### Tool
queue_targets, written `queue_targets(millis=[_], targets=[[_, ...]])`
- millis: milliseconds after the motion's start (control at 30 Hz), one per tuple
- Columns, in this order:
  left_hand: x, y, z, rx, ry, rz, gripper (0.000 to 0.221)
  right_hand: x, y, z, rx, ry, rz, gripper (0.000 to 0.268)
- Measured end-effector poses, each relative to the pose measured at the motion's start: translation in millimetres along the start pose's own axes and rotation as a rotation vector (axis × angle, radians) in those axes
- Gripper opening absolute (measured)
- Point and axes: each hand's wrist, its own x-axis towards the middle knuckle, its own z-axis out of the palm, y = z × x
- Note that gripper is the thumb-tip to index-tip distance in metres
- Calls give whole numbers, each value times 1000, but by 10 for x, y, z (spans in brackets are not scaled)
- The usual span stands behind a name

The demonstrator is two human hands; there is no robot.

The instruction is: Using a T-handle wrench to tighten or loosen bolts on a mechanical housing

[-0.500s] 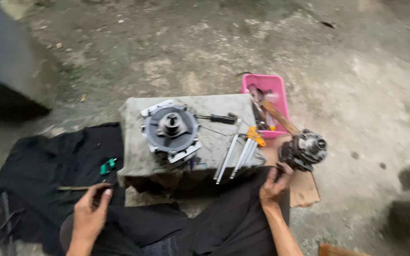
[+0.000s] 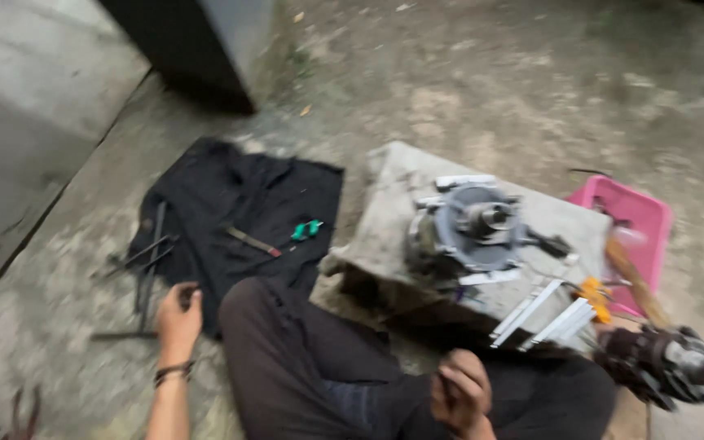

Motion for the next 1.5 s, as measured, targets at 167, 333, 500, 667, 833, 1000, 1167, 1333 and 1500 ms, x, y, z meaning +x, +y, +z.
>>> queue_targets(millis=[167,333,500,667,833,1000,1167,1333,1500], targets=[[111,-628,101,243,150,5,24,793,-584,1112,172,-269,143,37],[313,-984,160,397,239,-53,36,1414,-1218,2008,371,-513,296,28],[458,-944,175,459,268,-83,41,1454,-1375,2498,423,-645,311,28],[721,-990,93,552,146,-282,45,1394,-1358,2721,396,-634,311,21],[851,-1329,239,593,4,-236,66,1302,-1302,2702,378,-642,379,22],[795,-1279,151,349,102,-81,27,1243,-1216,2623,339,-701,486,22],[717,-1108,22,501,96,-48,23,1270,-1226,2516,334,-671,518,23],[646,-817,-129,591,129,43,19,1309,-1234,2418,334,-654,540,26],[532,-553,-302,621,144,151,37,1299,-1202,2367,321,-627,556,27]])
